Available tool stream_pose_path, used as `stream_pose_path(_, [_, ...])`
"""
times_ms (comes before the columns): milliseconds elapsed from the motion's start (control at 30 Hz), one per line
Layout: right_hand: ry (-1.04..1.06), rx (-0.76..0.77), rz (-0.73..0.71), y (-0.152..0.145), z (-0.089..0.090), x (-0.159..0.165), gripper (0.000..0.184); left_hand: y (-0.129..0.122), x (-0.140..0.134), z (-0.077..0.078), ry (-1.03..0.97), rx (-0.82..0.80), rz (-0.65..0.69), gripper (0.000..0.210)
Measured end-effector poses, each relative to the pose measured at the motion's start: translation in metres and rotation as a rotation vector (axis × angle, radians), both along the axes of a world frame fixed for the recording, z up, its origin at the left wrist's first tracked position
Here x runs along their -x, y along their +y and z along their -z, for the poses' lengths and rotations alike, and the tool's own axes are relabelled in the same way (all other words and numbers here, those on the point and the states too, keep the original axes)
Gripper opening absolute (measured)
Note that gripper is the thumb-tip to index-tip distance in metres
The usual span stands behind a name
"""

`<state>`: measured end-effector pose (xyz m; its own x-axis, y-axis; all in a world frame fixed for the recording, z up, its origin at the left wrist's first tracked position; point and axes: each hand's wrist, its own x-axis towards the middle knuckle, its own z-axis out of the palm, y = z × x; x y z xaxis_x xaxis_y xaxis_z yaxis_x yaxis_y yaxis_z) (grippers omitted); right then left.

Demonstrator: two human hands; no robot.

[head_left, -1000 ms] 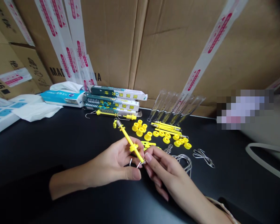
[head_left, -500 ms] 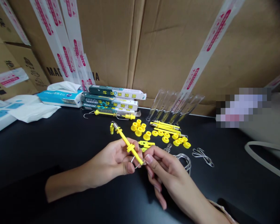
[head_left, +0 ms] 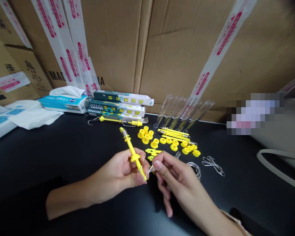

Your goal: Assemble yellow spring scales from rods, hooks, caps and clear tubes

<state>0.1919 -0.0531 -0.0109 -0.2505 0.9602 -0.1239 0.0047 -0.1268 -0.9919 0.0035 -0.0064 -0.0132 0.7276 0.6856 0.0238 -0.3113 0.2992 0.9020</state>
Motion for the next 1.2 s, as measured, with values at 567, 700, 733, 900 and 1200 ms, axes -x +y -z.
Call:
stream_pose_path(567, [-0.045, -0.291, 0.055, 0.006, -0.028, -0.006, 0.018, 0.002, -0.006, -0.009, 0.203, -0.037, -0.103, 0.037])
stream_pose_path(700, [-0.547, -0.976, -0.068, 0.001, -0.03, -0.011, 0.021, 0.001, -0.006, -0.008, 0.249, -0.055, -0.132, 0.038])
stream_pose_path(733, [-0.683, -1.125, -0.136, -0.001, -0.032, -0.012, 0.026, 0.001, -0.006, -0.007, 0.254, -0.05, -0.158, 0.038])
stream_pose_path(900, [-0.808, -1.103, -0.181, 0.003, -0.057, -0.032, 0.023, 0.001, -0.005, -0.004, 0.262, -0.055, -0.196, 0.035])
stream_pose_path(1200, [-1.011, -0.247, -0.028, 0.04, -0.06, -0.167, 0.047, -0.001, -0.007, -0.013, 0.307, -0.065, -0.137, 0.036])
